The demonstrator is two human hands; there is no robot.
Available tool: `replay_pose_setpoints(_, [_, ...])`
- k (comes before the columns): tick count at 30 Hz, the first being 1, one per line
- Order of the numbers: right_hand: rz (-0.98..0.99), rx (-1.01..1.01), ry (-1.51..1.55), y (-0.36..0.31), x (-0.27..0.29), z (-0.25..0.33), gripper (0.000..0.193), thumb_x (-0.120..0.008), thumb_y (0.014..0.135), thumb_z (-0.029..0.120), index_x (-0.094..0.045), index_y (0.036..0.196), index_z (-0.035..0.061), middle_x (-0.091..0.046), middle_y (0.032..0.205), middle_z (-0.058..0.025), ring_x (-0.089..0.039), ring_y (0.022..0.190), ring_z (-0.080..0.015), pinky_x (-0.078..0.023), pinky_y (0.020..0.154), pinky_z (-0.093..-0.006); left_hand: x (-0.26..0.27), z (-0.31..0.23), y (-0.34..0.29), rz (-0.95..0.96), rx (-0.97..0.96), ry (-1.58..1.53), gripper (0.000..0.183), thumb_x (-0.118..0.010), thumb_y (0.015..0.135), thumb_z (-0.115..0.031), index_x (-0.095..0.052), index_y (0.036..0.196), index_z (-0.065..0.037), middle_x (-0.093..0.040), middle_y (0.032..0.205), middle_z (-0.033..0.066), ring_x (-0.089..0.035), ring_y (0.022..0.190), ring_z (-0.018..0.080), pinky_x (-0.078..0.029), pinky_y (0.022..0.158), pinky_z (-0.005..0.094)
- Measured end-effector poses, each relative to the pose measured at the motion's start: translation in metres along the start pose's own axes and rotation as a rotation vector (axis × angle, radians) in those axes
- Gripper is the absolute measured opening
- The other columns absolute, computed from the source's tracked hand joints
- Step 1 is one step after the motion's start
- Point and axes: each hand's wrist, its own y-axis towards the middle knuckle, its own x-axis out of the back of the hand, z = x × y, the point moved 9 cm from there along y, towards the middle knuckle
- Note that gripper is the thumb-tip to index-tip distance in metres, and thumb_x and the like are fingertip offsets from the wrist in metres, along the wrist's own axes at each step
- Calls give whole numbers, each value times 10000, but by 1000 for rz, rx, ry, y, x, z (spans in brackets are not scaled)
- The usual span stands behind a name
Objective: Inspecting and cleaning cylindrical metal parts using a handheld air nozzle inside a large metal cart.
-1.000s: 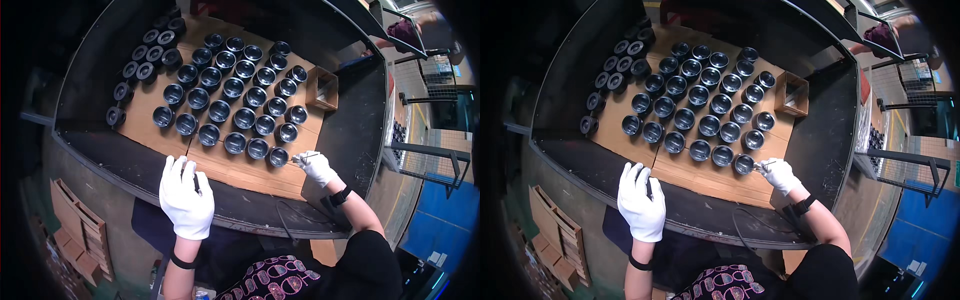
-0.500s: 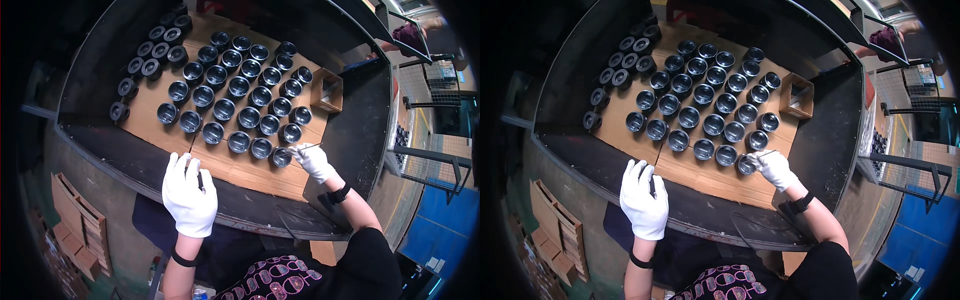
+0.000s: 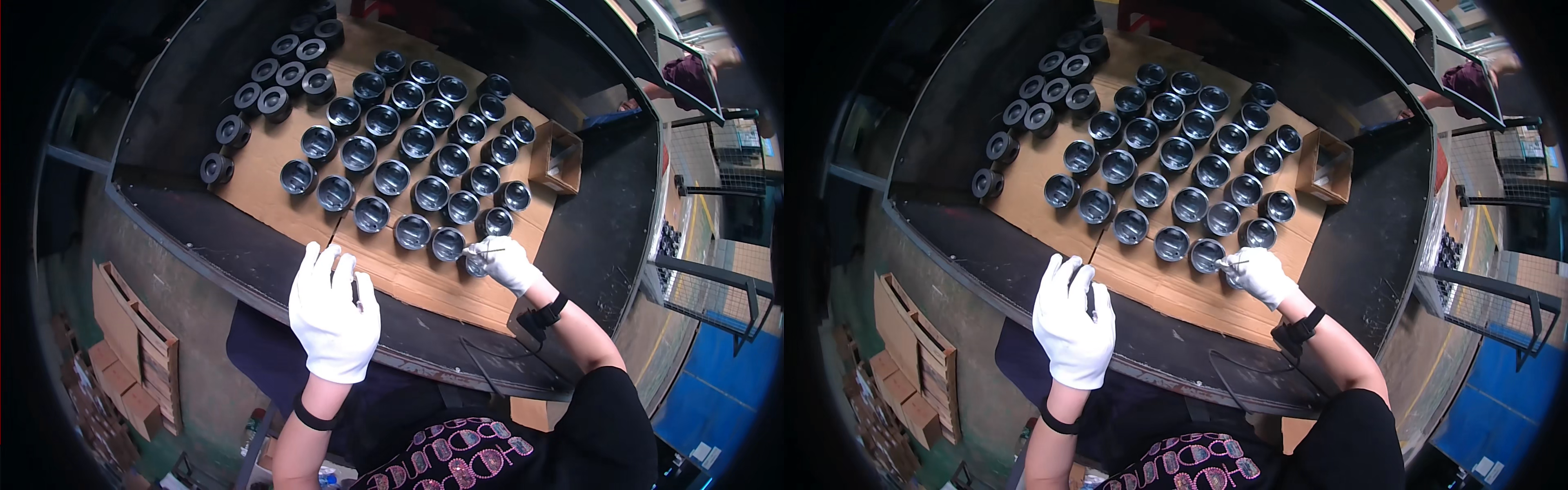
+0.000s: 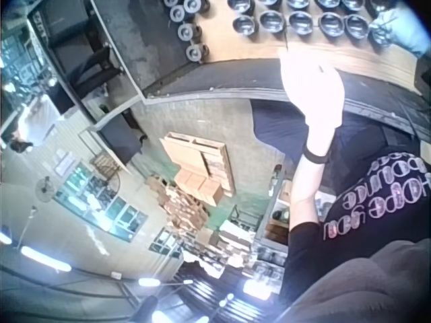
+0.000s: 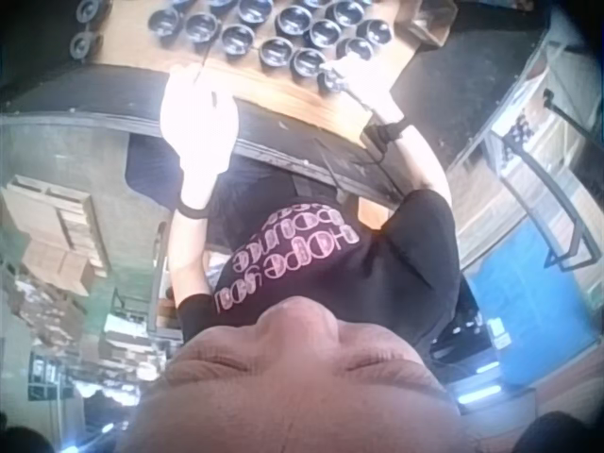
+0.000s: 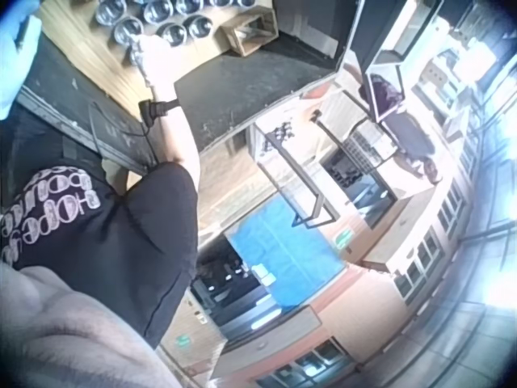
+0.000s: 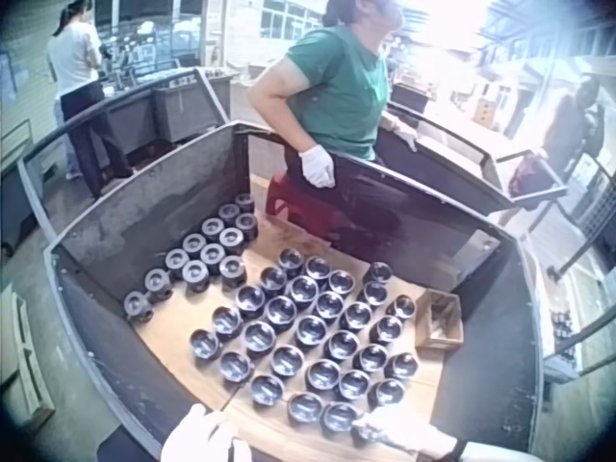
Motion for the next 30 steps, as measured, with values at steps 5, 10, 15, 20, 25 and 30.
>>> replay_pose_setpoints(5, [198,-40,-35,2,-22,-2,132,-639,912,254,-719,881,153,-658,737,-119,-647,679,-327,-517,605,-435,-1,0,1,9,3,-3,212,-700,838,-62,-689,1027,33,-669,1117,196,-623,1136,418,-513,943,481])
replay_pose_setpoints(10, [-89,-33,-80,23,6,3,180,-665,938,287,-751,898,134,-686,765,-100,-666,676,-287,-525,579,-402,0,0,2,20,16,-11,218,-703,834,-61,-693,1031,33,-673,1114,199,-625,1132,420,-514,943,479])
replay_pose_setpoints(15, [-134,-25,104,33,-7,-7,122,-755,873,87,-773,995,94,-714,859,-64,-672,767,-198,-519,654,-291,-1,0,2,23,24,-1,220,-705,829,-54,-695,1031,33,-679,1105,206,-627,1125,426,-516,942,479])
replay_pose_setpoints(20, [-83,-136,345,30,-21,-20,108,-657,894,165,-757,914,129,-680,794,-114,-640,696,-286,-508,615,-370,-1,-2,5,26,10,-13,213,-701,830,-51,-694,1027,32,-678,1092,203,-628,1121,430,-513,944,480])
replay_pose_setpoints(25, [-462,-243,-242,27,42,-36,221,-629,978,309,-715,847,153,-676,728,-81,-654,631,-291,-507,544,-392,-3,-2,4,43,13,0,211,-699,829,-50,-687,1027,24,-669,1112,190,-622,1133,428,-512,943,484])
replay_pose_setpoints(30, [-647,-302,-250,10,49,-73,224,-658,963,358,-716,838,181,-675,702,-78,-647,571,-286,-511,508,-387,-4,-2,2,57,12,34,215,-694,835,-60,-679,1036,15,-659,1139,181,-610,1157,426,-507,949,490])
